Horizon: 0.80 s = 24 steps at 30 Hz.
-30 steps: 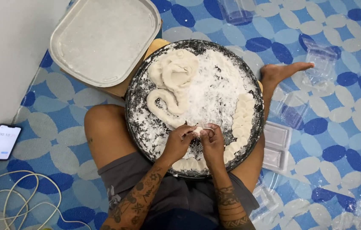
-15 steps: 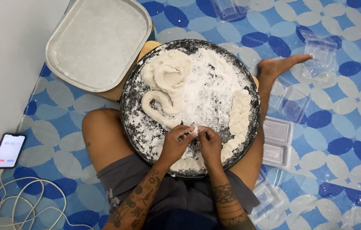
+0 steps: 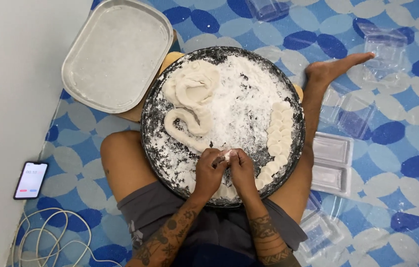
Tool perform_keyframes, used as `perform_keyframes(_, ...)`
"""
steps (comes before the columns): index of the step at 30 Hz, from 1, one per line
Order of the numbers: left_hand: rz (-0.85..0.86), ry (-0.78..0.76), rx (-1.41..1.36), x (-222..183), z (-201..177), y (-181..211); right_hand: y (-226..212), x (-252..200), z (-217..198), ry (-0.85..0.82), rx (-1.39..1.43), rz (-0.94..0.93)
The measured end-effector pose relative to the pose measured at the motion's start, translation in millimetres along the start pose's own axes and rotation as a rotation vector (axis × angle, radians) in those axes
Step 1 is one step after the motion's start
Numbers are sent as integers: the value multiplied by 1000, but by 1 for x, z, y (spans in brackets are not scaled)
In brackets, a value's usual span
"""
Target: A person sitting on the floor pinches off small pieces of dough from a larger mass and places them on a flour-covered tray.
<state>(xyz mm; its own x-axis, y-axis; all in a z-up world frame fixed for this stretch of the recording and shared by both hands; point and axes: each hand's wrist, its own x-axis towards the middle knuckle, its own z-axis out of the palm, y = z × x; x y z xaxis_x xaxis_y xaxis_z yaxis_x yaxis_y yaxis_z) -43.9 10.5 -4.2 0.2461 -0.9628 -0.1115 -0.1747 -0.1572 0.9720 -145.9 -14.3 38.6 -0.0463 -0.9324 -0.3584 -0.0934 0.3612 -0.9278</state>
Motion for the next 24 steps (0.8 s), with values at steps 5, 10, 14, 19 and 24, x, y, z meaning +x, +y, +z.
perform_keyframes(5,-14,-28,-79,4,7,-8,7,4,-9,40,46,43)
perform_keyframes(10,-96,-11,-160,4,13,-8,31,13,-19,44,106,110)
perform_keyframes(14,-127,-49,-167,5,13,-2,23,11,-20,148,201,121)
perform_keyframes(19,-108,-115,-182,6,16,11,40,21,-17,204,299,41)
perform_keyframes(24,-12,-179,-103,7,13,0,31,21,-8,212,352,-39)
